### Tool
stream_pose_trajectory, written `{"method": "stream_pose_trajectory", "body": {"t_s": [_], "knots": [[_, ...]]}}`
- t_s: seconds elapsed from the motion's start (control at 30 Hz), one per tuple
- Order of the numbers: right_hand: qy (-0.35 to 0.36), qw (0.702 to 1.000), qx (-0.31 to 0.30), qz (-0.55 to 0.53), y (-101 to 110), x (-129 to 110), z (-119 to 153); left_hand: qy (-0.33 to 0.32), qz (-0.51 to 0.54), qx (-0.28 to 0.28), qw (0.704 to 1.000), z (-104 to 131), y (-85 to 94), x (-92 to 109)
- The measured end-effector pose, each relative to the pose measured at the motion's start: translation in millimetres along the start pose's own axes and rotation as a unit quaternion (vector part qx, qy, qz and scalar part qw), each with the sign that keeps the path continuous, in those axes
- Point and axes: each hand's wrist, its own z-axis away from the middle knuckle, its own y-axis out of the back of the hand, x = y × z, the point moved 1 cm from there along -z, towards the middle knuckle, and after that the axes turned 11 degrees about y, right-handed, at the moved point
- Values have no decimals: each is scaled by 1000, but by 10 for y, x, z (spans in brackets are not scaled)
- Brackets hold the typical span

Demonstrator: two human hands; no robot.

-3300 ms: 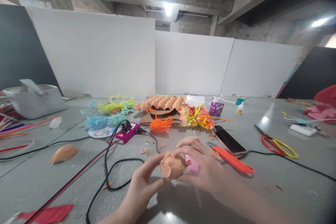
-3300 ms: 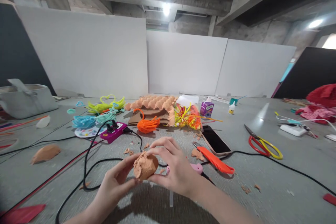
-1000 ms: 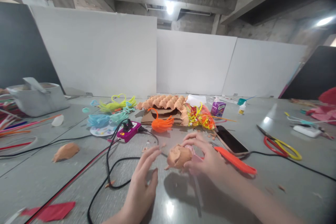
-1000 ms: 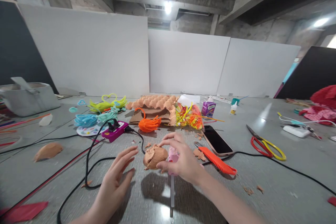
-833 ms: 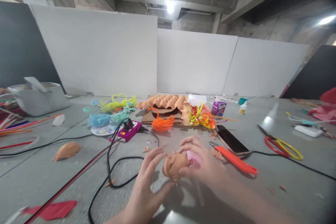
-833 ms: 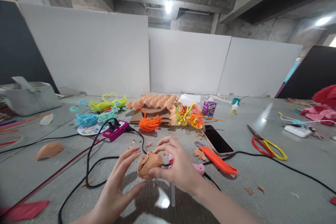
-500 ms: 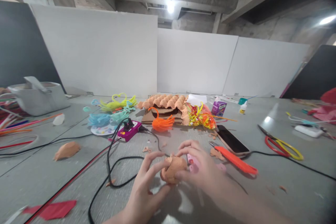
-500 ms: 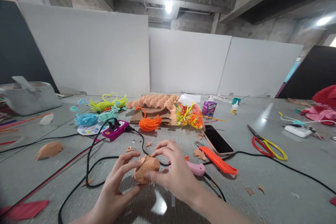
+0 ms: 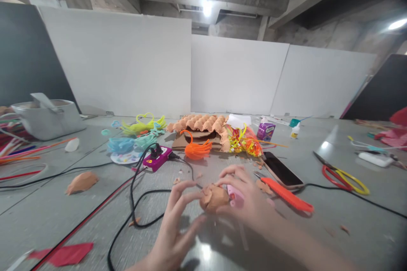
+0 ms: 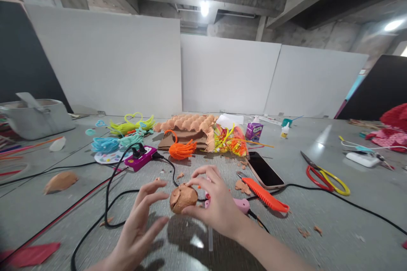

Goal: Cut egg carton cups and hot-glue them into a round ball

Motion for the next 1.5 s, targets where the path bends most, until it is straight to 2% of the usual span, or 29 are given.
{"method": "stream_pose_trajectory", "body": {"t_s": [0.1, 0.17, 0.3, 0.43, 0.6, 0.77, 0.9, 1.03, 1.13, 1.27, 1.5], "knots": [[100, 992, -3, 73, 43, -69, -13, 24, 15, 60, 998, -40, -19, -29], [145, 983, 8, 114, 44, -105, -8, 36, 40, 69, 996, -68, -33, -42], [197, 963, 36, 181, 27, -144, 17, 82, 109, 42, 990, -88, -36, -55], [229, 944, 45, 235, 37, -164, 55, 161, 165, -27, 973, -87, -29, -50], [262, 923, 5, 282, 69, -206, 72, 166, 191, -41, 967, -109, -32, -45], [289, 903, 9, 316, 81, -257, 55, 149, 206, -40, 966, -123, -41, -82], [288, 903, 2, 318, 70, -249, 68, 147, 219, -36, 964, -124, -44, -74], [265, 926, 8, 269, 27, -195, 95, 154, 241, -35, 958, -129, -59, -66], [219, 952, 41, 210, -5, -141, 85, 156, 265, -40, 951, -143, -62, -71], [132, 981, 45, 134, -2, -79, 42, 179, 287, -59, 939, -154, -48, -61], [51, 996, 46, 55, -13, -88, 47, 221, 293, -82, 927, -145, -51, -14]]}}
